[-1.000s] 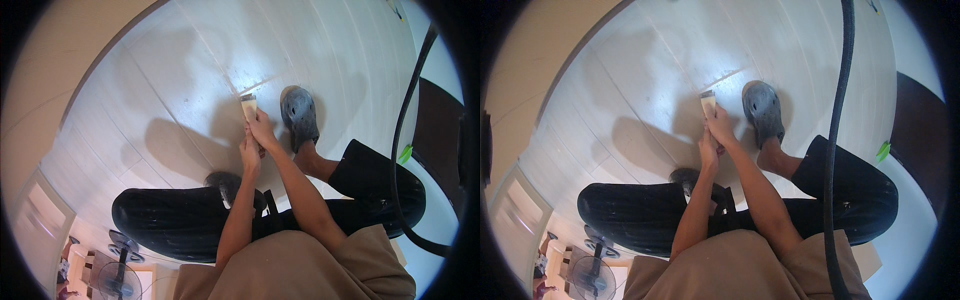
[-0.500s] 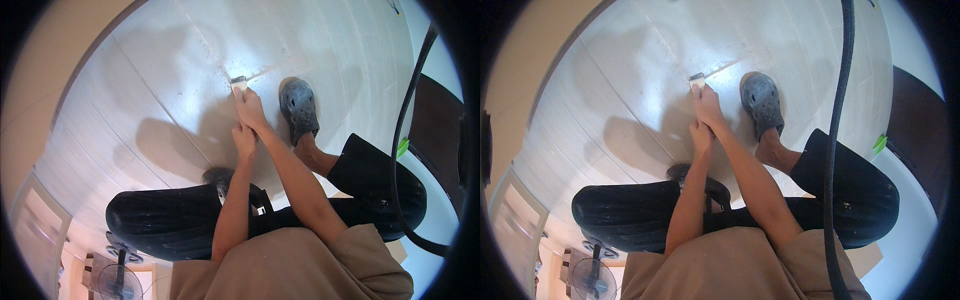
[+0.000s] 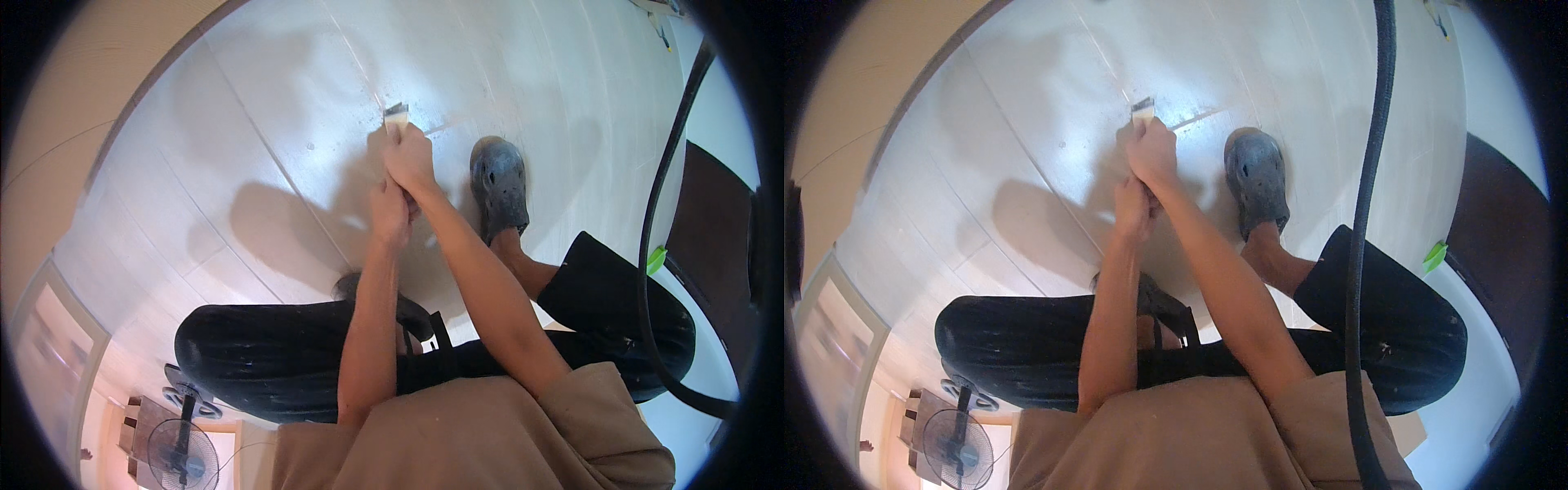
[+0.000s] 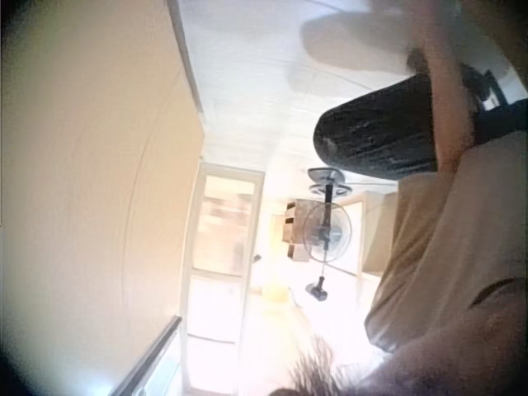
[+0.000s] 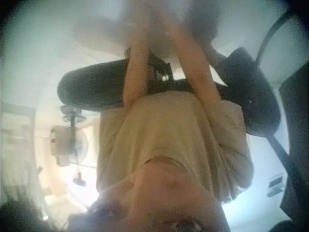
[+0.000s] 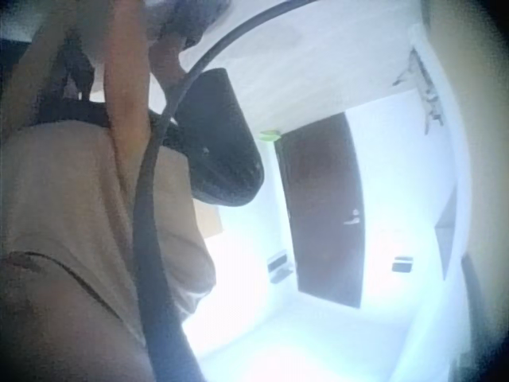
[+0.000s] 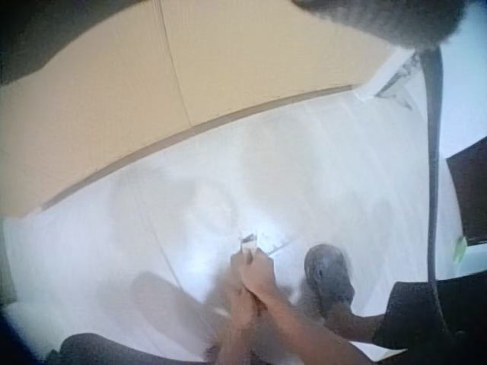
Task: The person kneels on a tiled floor and uses a grout float to spread grout into the joints between tiles. They repeatedly scrape the float along the seams to fill the gaps and remove excess material.
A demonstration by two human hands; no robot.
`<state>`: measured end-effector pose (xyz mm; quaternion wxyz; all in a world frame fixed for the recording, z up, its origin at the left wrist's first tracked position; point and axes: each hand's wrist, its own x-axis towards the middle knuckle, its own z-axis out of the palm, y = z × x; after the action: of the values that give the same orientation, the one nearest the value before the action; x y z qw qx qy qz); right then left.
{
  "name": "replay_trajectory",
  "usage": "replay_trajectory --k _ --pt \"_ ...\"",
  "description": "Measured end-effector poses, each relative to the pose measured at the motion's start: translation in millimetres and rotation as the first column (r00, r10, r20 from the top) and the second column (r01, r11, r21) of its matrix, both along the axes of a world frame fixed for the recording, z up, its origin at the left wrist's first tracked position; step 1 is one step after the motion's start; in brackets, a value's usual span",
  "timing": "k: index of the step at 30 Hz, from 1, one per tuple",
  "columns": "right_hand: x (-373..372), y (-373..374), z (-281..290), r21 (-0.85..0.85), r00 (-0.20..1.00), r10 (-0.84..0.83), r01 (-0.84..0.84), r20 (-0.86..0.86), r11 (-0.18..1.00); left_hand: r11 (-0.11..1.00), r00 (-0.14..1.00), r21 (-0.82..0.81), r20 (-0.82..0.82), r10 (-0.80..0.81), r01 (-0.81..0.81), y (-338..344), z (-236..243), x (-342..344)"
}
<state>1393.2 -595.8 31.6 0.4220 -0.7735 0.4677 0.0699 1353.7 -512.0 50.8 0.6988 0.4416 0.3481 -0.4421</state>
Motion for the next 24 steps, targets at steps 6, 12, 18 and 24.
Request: replay_trajectory --k 6,12,18,24 --pt "19.9 -6.7 -2.0 -0.050 0.999 0.053 -0.054 -0.005 0.997 0.999 0.993 -0.028 0.119 0.029 -0.025 -6.8 -16.6 8.6" --pt "-39.6 -11.1 -4.0 0.010 0.999 0.044 -0.044 -0.012 0.999 0.975 0.985 0.216 0.152 -0.085 0.051 -17.8 -11.5 -54.9" --pt "-16.7 -11.1 3.5 0.027 0.999 0.045 -0.044 -0.009 0.999 0.992 0.982 0.123 0.190 -0.015 -0.008 -15.9 -11.1 -35.8" --pt "-59.0 -5.6 -6.8 -0.030 0.999 0.042 -0.042 0.020 0.999 0.968 0.989 0.245 0.114 -0.091 0.061 -16.6 1.8 -66.6"
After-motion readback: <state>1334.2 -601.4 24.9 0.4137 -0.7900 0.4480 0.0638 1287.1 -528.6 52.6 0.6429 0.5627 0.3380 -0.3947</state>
